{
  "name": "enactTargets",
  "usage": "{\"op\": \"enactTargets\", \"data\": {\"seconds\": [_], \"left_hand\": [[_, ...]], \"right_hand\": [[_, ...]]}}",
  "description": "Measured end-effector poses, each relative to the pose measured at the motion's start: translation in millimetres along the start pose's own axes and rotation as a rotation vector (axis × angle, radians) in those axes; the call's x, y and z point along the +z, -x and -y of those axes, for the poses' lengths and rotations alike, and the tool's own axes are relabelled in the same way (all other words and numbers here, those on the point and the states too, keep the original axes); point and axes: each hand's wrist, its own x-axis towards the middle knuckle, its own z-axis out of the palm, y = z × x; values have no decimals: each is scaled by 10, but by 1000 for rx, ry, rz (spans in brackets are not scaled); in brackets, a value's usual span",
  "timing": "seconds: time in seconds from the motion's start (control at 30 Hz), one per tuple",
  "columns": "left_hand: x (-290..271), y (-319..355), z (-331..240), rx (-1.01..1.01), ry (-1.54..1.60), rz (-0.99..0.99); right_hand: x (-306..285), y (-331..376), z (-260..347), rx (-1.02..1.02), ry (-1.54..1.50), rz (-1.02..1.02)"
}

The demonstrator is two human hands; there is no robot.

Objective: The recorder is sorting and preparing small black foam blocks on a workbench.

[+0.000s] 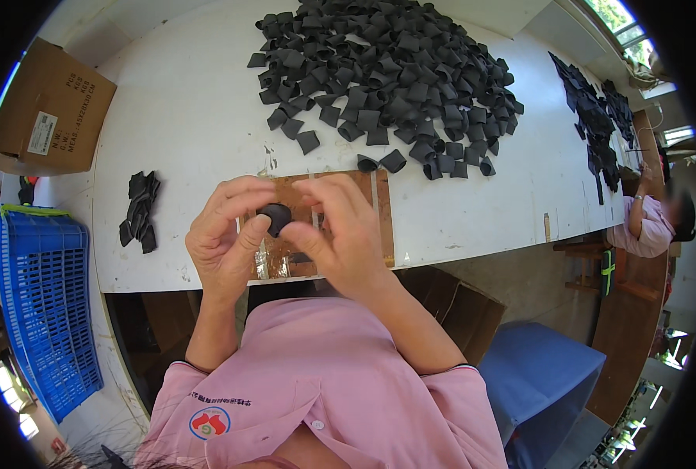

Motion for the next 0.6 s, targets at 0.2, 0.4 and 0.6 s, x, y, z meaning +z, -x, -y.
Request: {"op": "enactTargets", "data": {"seconds": [0.2,0.4,0.6], "left_hand": [[103,45,-35,-175,411,-244],[26,-28,-20,-114,236,0],[70,58,-37,-270,787,-395]], "right_hand": [[150,15,-2,-311,237,-54],[107,-38,77,-267,223,1],[131,-68,107,-306,250,-61]]}}
